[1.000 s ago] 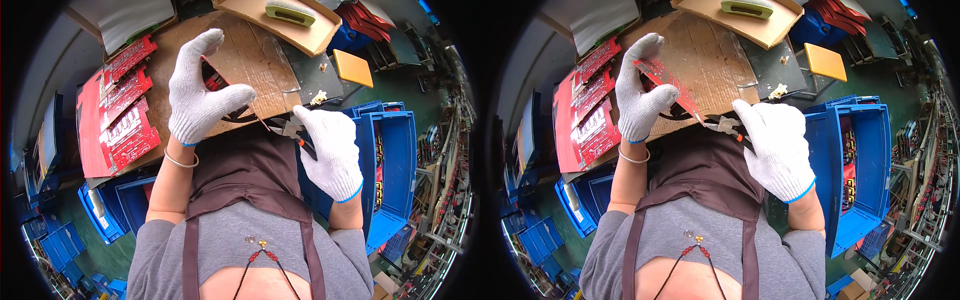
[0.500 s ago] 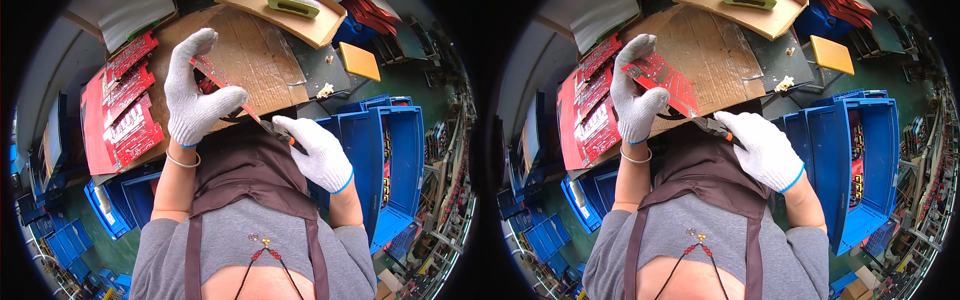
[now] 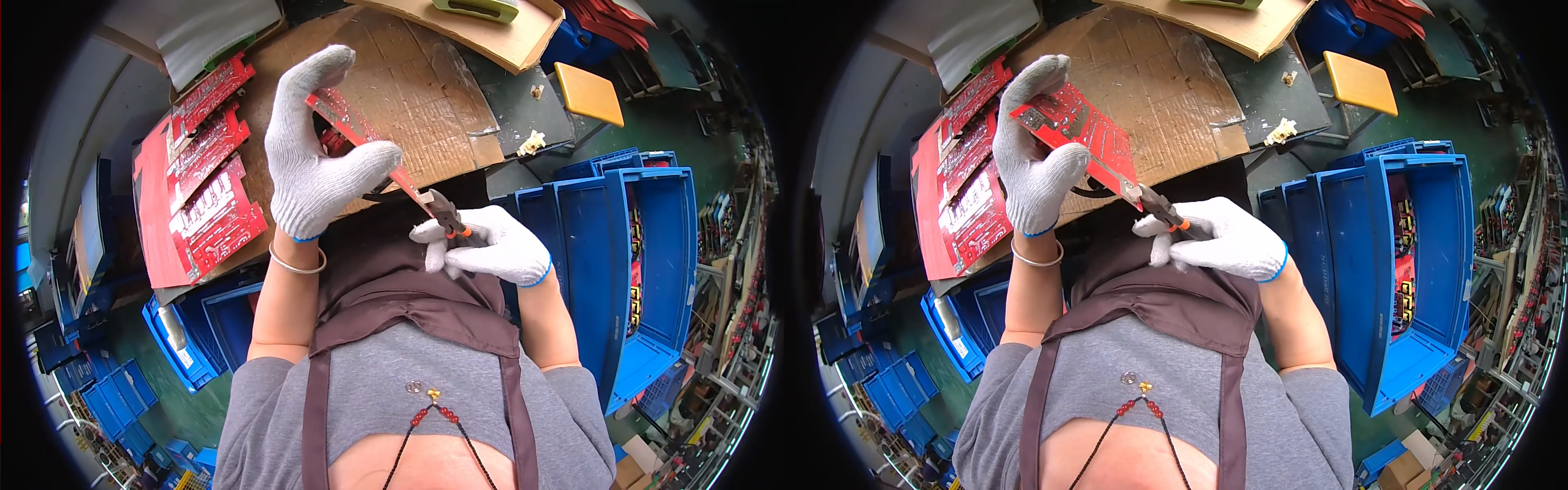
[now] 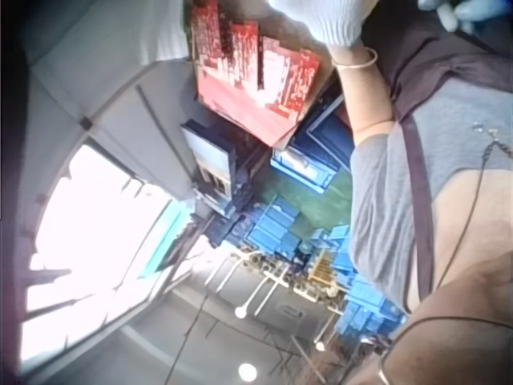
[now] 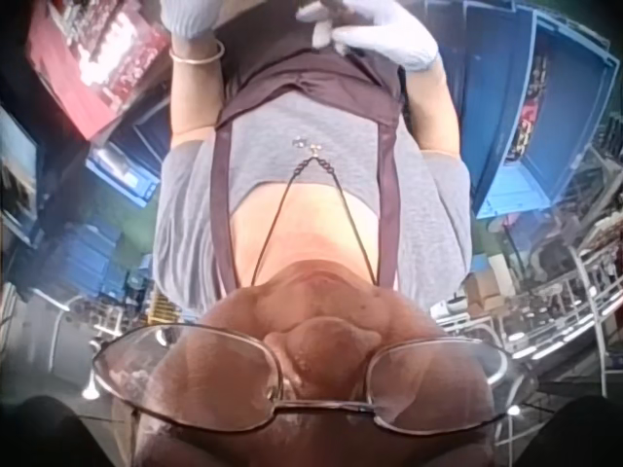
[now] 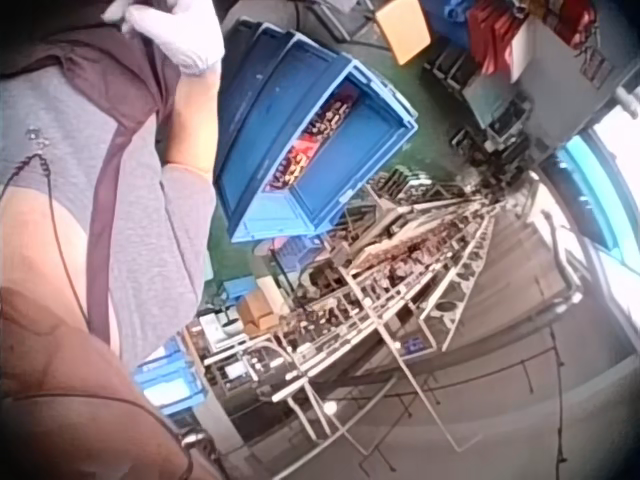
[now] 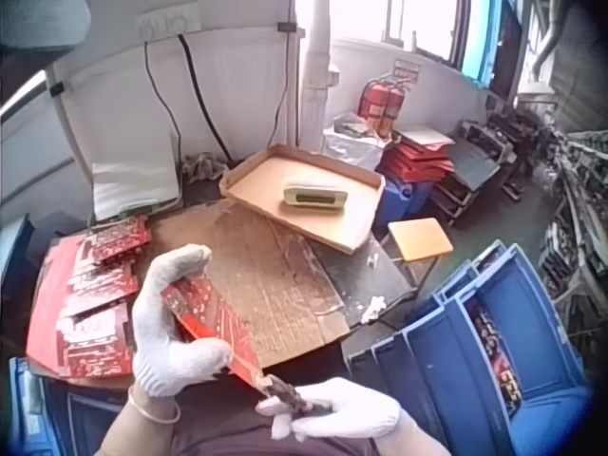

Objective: Snip excess component leads and clean the surface of printed circuit boards.

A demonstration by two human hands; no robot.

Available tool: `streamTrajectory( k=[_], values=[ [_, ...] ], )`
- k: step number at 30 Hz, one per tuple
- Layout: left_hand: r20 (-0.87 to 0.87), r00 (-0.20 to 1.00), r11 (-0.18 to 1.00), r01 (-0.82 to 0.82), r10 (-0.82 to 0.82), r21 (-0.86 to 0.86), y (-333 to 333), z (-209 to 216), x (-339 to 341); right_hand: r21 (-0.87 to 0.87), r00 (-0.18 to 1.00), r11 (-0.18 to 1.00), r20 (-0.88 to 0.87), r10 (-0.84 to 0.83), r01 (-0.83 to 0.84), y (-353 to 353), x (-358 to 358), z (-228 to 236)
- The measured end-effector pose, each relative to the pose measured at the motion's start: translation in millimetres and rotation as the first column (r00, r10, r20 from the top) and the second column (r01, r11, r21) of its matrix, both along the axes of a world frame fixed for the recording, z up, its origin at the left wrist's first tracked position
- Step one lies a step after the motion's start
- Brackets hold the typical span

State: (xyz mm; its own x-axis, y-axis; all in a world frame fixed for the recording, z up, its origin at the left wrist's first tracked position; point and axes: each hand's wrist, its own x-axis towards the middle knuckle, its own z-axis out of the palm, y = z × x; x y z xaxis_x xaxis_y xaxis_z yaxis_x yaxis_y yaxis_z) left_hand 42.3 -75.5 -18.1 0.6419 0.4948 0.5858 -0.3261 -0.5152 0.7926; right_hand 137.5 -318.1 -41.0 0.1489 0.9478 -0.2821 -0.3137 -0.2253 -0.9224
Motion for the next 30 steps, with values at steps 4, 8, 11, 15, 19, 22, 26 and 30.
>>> streamTrajectory(
  k=[4,8,11,15,19,22,26,30],
  values=[
    [-0.016,1.0,1.0,-0.003,0.003,0.002,-0.5,-0.7,1.3,0.085,0.911,0.995,-0.412,-0.011,0.05,1.4,-7.1,-21.2],
    [-0.025,1.0,1.0,-0.004,0.005,0.027,-1.2,0.8,2.2,0.078,0.797,0.99,-0.602,-0.049,0.12,6.0,-17.2,-21.2],
    [-0.011,1.0,1.0,0.026,-0.026,0.017,-2.7,0.4,4.8,0.116,0.729,0.972,-0.681,-0.072,0.204,2.2,-17.0,-29.0],
    [-0.01,0.999,0.998,0.053,-0.054,-0.045,-6.4,3.7,1.1,0.107,0.774,0.926,-0.588,-0.234,0.362,-12.9,4.9,-46.1],
    [0.004,0.998,0.997,0.063,-0.062,-0.05,-4.6,0.8,-2.1,-0.09,0.841,0.836,0.076,-0.536,0.541,-38.7,28.2,-35.9],
    [0.011,0.997,0.996,0.075,-0.075,-0.052,-4.8,1.0,0.1,-0.032,0.644,0.74,0.518,-0.562,0.672,-69.2,52.4,-57.2],
    [-0.003,0.998,0.998,0.068,-0.068,-0.019,-4.7,-2.6,2.5,0.08,0.229,0.736,0.923,-0.309,0.672,-87.7,78.2,-80.3],
    [0.013,0.998,0.997,0.063,-0.062,-0.035,-8.5,-3.6,3.2,0.064,-0.063,0.762,0.998,-0.031,0.645,-89.8,88.3,-86.6]
  ],
)
